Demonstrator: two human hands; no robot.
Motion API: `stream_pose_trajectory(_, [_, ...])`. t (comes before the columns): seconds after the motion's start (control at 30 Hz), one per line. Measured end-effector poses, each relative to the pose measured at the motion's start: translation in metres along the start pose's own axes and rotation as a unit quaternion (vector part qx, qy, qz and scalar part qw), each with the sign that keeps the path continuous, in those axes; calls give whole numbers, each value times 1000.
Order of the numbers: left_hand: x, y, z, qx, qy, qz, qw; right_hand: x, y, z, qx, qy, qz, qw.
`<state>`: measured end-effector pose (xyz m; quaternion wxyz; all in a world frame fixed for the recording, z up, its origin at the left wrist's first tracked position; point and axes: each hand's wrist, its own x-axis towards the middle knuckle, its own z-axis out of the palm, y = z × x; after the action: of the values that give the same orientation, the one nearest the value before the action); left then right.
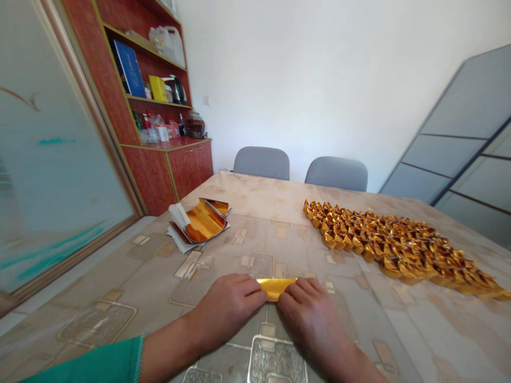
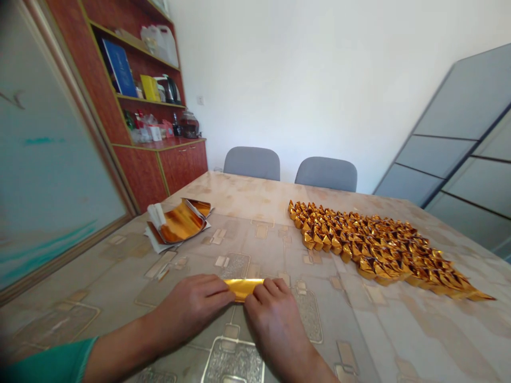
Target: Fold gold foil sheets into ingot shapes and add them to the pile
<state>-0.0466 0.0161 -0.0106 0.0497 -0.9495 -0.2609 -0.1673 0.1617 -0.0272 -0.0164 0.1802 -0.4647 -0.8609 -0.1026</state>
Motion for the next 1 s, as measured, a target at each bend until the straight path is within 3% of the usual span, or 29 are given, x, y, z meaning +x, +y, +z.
stream_pose_trajectory(0.23, [-3,-22,-7,15,84,6,996,-1,20,-19,-16,35,5,999])
stream_pose_trajectory(0.37, [-9,-42,-14,-5,168,-56,984,-6,39,-32,-12,79,51,995])
stream_pose_trajectory(0.47, [-9,-37,-17,-52,219,-61,972,-5,39,-35,0,141,34,989])
stream_pose_trajectory(0.6, [-1,-15,-16,-80,248,-41,965,-3,26,-33,11,174,-38,984])
stream_pose_trajectory(0.7, [1,-5,-12,-100,214,14,972,-7,21,-30,6,170,-97,981])
stream_pose_trajectory(0.8, [-2,-1,-6,-92,120,77,986,-16,19,-24,17,120,-128,984])
stream_pose_trajectory(0.9, [-7,2,0,-67,51,113,990,-25,14,-20,50,25,-104,993])
stream_pose_trajectory(1.0, [-9,5,2,-64,36,113,991,-28,4,-19,101,-52,-52,992])
